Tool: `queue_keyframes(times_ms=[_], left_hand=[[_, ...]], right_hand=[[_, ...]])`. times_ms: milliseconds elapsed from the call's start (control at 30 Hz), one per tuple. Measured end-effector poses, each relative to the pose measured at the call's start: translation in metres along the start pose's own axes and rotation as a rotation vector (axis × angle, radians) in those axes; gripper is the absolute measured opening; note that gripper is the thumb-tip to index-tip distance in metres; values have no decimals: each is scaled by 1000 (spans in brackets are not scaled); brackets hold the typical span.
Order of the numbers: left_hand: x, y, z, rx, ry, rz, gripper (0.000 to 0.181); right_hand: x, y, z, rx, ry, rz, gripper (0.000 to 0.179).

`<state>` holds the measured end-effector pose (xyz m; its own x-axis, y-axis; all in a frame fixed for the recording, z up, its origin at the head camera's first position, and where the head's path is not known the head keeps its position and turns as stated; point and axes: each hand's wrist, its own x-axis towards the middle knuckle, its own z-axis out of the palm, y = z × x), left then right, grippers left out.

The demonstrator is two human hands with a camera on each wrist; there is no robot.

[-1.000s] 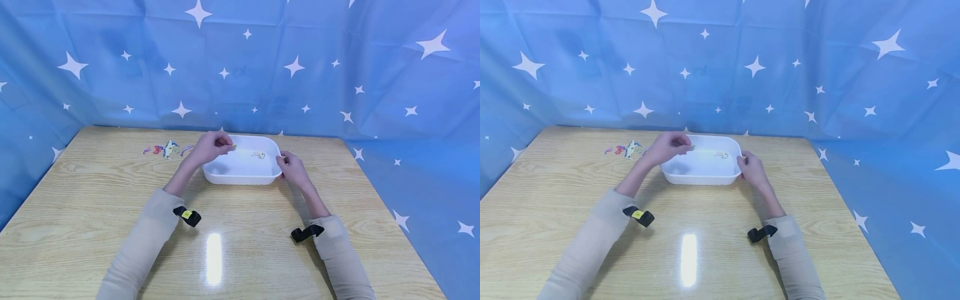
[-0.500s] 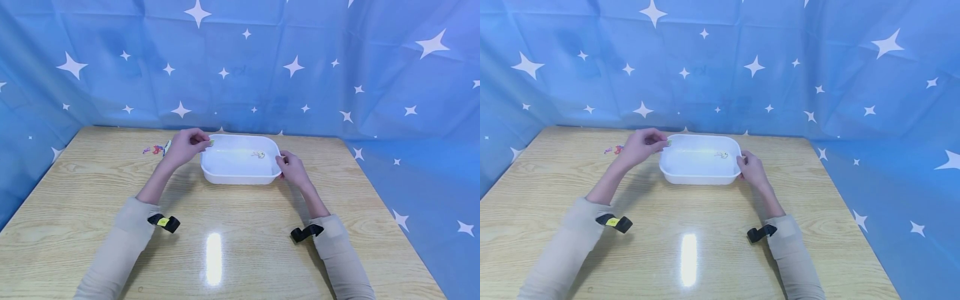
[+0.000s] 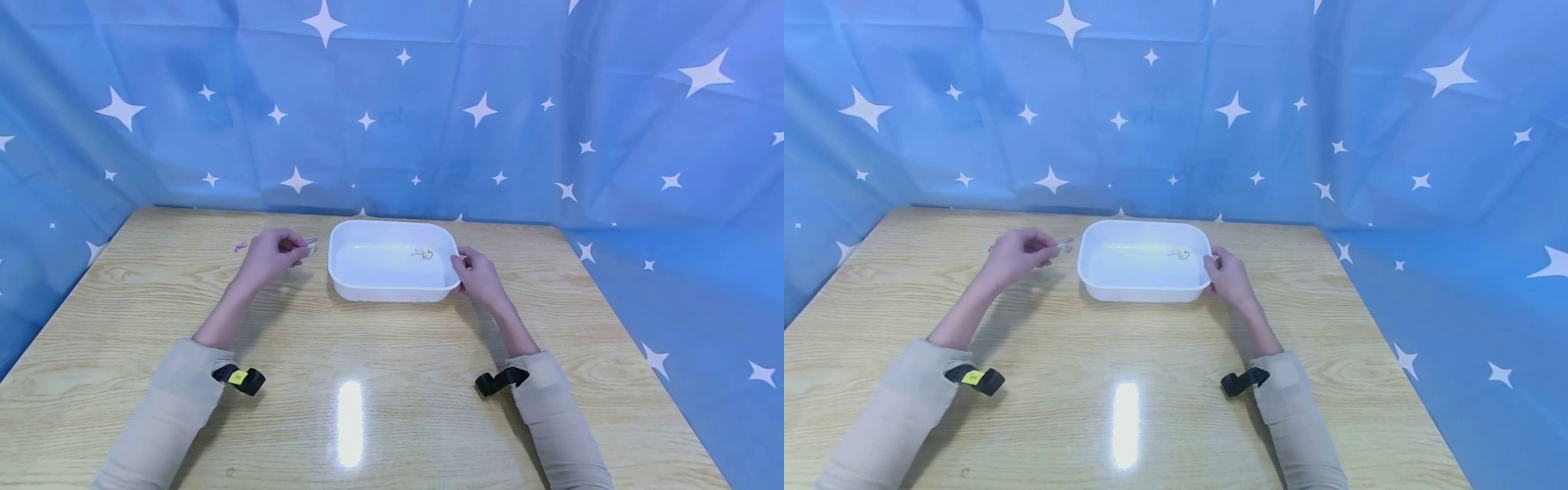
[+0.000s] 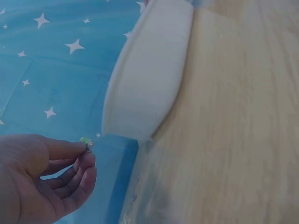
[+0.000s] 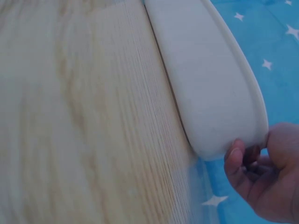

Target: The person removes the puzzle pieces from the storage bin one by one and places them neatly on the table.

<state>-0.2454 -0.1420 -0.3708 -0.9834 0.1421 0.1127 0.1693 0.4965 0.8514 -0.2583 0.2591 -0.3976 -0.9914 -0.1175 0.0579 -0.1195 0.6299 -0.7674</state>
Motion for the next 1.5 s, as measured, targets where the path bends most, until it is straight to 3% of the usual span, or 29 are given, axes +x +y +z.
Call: queue_keyframes(times_ms=[300,533,1000,1267,1500], left_hand=[[2,-20,3,142,-56,-29,11],[5,-31,9,125,-125,-67,11],[7,-32,13,167,-153,-61,11],[8,-30,10,181,-108,-31,19],[8,-15,9,124,-53,21,23]], right_hand=[[0,0,0,0,1,7,42],[0,0,0,-2,1,8,43],[1,1,1,-9,6,3,42],[2,2,1,-6,8,3,43],[2,2,1,-4,7,3,42]])
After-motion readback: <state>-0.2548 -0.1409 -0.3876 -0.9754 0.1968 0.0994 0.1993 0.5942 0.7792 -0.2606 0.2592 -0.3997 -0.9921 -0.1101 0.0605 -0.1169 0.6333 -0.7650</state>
